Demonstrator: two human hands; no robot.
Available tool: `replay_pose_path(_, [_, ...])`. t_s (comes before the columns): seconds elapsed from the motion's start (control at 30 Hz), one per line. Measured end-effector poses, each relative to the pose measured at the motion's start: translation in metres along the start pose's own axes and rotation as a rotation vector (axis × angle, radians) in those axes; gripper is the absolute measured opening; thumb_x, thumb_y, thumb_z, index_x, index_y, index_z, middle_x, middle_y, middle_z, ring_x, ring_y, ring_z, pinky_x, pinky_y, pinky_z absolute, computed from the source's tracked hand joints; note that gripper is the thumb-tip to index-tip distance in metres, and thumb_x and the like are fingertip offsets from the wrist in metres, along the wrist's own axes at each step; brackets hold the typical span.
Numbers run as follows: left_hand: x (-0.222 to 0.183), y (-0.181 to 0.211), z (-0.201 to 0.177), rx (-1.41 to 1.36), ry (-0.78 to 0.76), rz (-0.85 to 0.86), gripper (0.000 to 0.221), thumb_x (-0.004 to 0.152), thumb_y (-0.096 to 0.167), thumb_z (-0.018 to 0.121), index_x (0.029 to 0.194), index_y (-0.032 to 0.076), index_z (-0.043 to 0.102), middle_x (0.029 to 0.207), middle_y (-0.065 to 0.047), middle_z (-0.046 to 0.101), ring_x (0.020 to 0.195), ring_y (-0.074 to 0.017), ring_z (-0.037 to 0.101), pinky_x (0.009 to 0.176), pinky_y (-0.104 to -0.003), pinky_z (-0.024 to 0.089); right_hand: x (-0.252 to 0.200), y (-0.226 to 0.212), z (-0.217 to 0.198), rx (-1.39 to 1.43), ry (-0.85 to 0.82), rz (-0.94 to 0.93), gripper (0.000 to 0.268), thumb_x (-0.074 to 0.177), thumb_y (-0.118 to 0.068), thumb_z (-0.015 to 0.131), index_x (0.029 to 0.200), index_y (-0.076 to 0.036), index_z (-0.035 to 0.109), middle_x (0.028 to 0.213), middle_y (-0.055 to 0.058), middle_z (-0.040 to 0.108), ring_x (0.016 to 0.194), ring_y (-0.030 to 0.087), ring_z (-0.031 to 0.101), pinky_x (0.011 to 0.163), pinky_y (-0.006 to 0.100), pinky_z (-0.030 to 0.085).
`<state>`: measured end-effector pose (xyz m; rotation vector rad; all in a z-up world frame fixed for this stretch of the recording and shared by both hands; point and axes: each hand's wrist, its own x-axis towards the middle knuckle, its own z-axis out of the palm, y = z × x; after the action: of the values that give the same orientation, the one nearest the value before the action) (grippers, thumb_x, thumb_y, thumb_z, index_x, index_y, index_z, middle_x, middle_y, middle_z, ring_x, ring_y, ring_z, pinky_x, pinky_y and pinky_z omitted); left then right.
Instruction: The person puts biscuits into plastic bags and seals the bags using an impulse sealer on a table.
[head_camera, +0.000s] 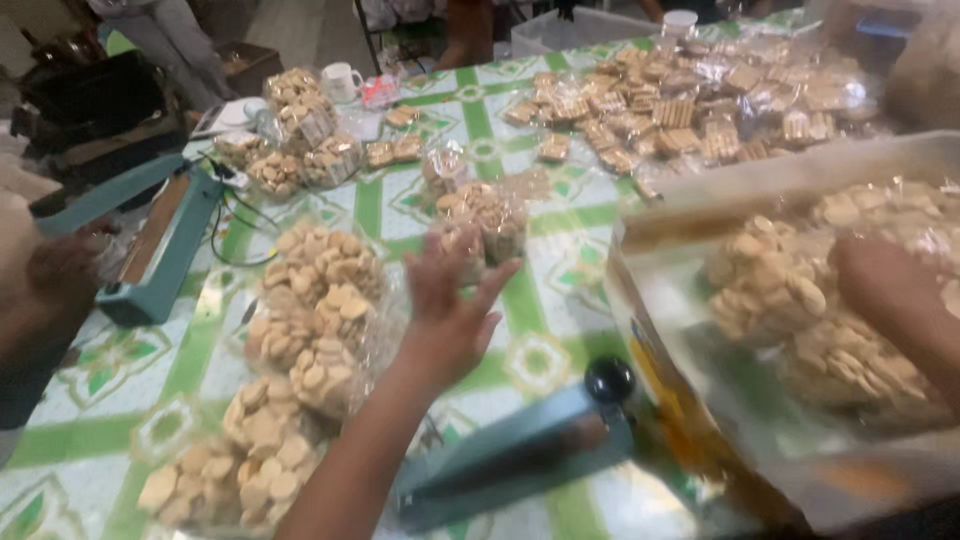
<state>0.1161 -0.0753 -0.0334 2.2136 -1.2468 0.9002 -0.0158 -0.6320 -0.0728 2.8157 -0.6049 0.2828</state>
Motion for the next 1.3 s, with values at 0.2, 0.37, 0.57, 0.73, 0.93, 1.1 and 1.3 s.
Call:
replay_pose_path(0.2, [-0.058, 0.101, -0.127, -0.080, 0.048, -0.117, 0.062, 0.082, 0.021, 0.078, 0.140, 0.022, 0.056, 0.159, -0.021, 0.021, 0.149, -0.0550, 0.014, 0.123, -0.067, 0.016, -0.047, -0.020, -0.083, 0.148, 0.462, -0.202, 0.021, 0.105, -0.004, 0.053, 0.096, -0.007, 0.071, 0.084, 0.016, 0.067, 0.081, 0.036, 0.064, 0.085, 0.046, 0.049])
replay_pose_path(0.37, [-0.100, 0.154, -0.128, -0.252, -0.138, -0.182, 0.071, 0.077, 0.030, 0.084, 0.141, 0.016, 0.055, 0.154, -0.024, 0.027, 0.147, -0.0530, 0.018, 0.118, -0.062, 0.018, -0.097, -0.067, -0.160, 0.266, 0.672, -0.347, 0.015, 0.112, -0.007, 0.053, 0.104, -0.002, 0.065, 0.083, 0.011, 0.061, 0.074, 0.026, 0.059, 0.068, 0.038, 0.047])
replay_pose_path(0.57, [-0.149, 0.194, -0.063, -0.839, -0.276, -0.361, 0.135, 0.063, 0.047, 0.095, 0.158, -0.002, 0.014, 0.167, -0.028, 0.016, 0.157, -0.0442, 0.019, 0.126, -0.051, 0.021, -0.184, -0.159, -0.202, 0.466, 0.803, -0.755, 0.024, 0.101, -0.033, 0.072, 0.108, -0.011, 0.064, 0.083, 0.008, 0.064, 0.066, 0.020, 0.060, 0.058, 0.036, 0.048])
replay_pose_path(0.73, [-0.191, 0.214, -0.007, -1.065, -0.323, -0.575, 0.143, 0.057, 0.039, 0.095, 0.159, -0.003, 0.005, 0.165, -0.024, 0.025, 0.155, -0.0393, 0.025, 0.123, -0.044, 0.024, -0.243, -0.247, -0.174, 0.551, 0.534, -0.958, 0.034, 0.083, -0.016, 0.065, 0.115, -0.005, 0.072, 0.087, 0.006, 0.069, 0.075, 0.024, 0.066, 0.059, 0.036, 0.051])
replay_pose_path(0.93, [-0.241, 0.190, 0.056, -0.785, -0.239, -0.488, 0.101, 0.079, 0.031, 0.090, 0.157, 0.004, 0.032, 0.160, -0.018, 0.039, 0.151, -0.0351, 0.039, 0.128, -0.041, 0.033, -0.280, -0.272, -0.137, 0.711, 0.438, -1.057, 0.017, 0.092, -0.020, 0.070, 0.108, -0.014, 0.070, 0.099, 0.002, 0.071, 0.094, 0.023, 0.070, 0.085, 0.039, 0.056])
replay_pose_path(1.1, [-0.269, 0.164, 0.069, -0.859, -0.162, -0.394, 0.106, 0.077, 0.023, 0.087, 0.160, 0.003, 0.025, 0.165, -0.022, 0.030, 0.155, -0.0401, 0.030, 0.127, -0.047, 0.027, -0.271, -0.241, -0.114, 0.609, 0.271, -1.141, 0.048, 0.074, -0.053, 0.070, 0.104, -0.016, 0.072, 0.102, 0.002, 0.072, 0.112, 0.027, 0.062, 0.106, 0.070, 0.031])
replay_pose_path(1.3, [-0.265, 0.184, 0.073, -0.977, -0.009, -0.506, 0.130, 0.072, 0.027, 0.093, 0.160, 0.003, 0.000, 0.166, -0.022, 0.027, 0.152, -0.0373, 0.035, 0.125, -0.045, 0.031, -0.268, -0.239, -0.106, 0.525, 0.231, -1.076, 0.024, 0.077, -0.028, 0.076, 0.099, -0.020, 0.072, 0.103, -0.005, 0.071, 0.115, 0.020, 0.063, 0.113, 0.068, 0.032])
